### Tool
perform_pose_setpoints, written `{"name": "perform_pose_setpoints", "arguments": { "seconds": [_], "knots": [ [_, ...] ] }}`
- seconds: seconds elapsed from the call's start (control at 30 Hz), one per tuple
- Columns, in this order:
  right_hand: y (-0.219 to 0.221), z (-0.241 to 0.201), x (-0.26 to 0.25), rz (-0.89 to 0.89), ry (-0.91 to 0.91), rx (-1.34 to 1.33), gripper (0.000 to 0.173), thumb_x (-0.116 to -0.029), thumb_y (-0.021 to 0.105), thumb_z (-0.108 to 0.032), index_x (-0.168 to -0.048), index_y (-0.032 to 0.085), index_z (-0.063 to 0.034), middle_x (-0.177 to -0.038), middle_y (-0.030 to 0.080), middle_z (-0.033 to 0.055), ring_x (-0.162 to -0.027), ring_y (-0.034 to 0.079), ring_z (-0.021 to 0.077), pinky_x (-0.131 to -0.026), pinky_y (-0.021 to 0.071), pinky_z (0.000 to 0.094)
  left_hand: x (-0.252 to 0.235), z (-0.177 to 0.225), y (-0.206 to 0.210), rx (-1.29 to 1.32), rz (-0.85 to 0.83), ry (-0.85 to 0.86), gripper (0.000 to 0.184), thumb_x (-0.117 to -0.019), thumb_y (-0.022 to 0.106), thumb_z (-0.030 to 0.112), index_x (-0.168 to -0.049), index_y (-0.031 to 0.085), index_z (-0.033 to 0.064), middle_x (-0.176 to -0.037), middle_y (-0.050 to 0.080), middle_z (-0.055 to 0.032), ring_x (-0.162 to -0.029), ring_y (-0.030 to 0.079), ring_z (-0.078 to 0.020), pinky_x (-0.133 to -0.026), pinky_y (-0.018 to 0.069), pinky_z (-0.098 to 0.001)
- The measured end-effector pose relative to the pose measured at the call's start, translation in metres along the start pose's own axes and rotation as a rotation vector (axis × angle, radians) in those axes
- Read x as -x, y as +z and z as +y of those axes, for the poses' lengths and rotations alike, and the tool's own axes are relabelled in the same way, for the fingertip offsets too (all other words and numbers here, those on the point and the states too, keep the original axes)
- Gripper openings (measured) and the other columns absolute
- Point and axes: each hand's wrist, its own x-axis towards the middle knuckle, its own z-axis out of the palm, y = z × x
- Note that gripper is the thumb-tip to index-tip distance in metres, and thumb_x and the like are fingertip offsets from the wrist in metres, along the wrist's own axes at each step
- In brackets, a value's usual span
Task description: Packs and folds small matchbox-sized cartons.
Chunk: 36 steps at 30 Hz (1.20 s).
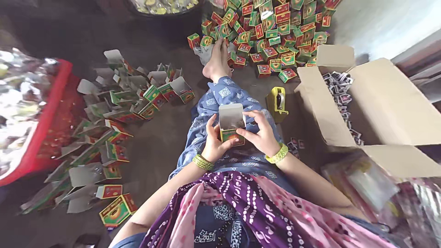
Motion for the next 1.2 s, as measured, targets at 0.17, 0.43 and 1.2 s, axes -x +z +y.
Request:
{"name": "perform_pose_setpoints", "arguments": {
  "seconds": [0.17, 0.43, 1.2],
  "knots": [
    [0.008, 0.013, 0.004, -0.218, 0.092, -0.335, 0.070, -0.0958, 0.073, -0.033, -0.152, 0.046, -0.0009, -0.137, 0.061, 0.0183, -0.117, 0.066, 0.0214, -0.094, 0.0603, 0.0364, 0.004, 0.002, -0.002, 0.005, -0.010, 0.045, 0.094, -0.0836, 0.084, 0.014, -0.150, 0.021, -0.0072, -0.131, 0.062, -0.0174, -0.115, 0.068, -0.0208, -0.099, 0.0593, -0.0403],
    [0.008, 0.023, 0.002, -0.302, -0.139, -0.222, 0.050, -0.1003, 0.064, -0.046, -0.113, 0.067, 0.0029, -0.107, 0.068, 0.0126, -0.100, 0.066, 0.0139, -0.091, 0.0564, 0.0323, 0.007, 0.006, -0.005, 0.029, -0.110, 0.020, 0.061, -0.0781, 0.089, 0.013, -0.123, 0.049, 0.0003, -0.109, 0.069, -0.0058, -0.094, 0.071, -0.0129, -0.084, 0.0632, -0.0337],
    [-0.021, -0.015, -0.003, -0.304, -0.085, -0.022, 0.018, -0.0912, 0.079, -0.020, -0.104, 0.081, -0.0082, -0.106, 0.078, 0.0037, -0.102, 0.072, 0.0077, -0.092, 0.0608, 0.0278, 0.002, 0.000, -0.005, 0.132, -0.273, -0.138, 0.103, -0.0656, 0.095, 0.007, -0.142, 0.026, 0.0030, -0.123, 0.067, -0.0174, -0.106, 0.072, -0.0284, -0.094, 0.0614, -0.0465]
  ]
}}
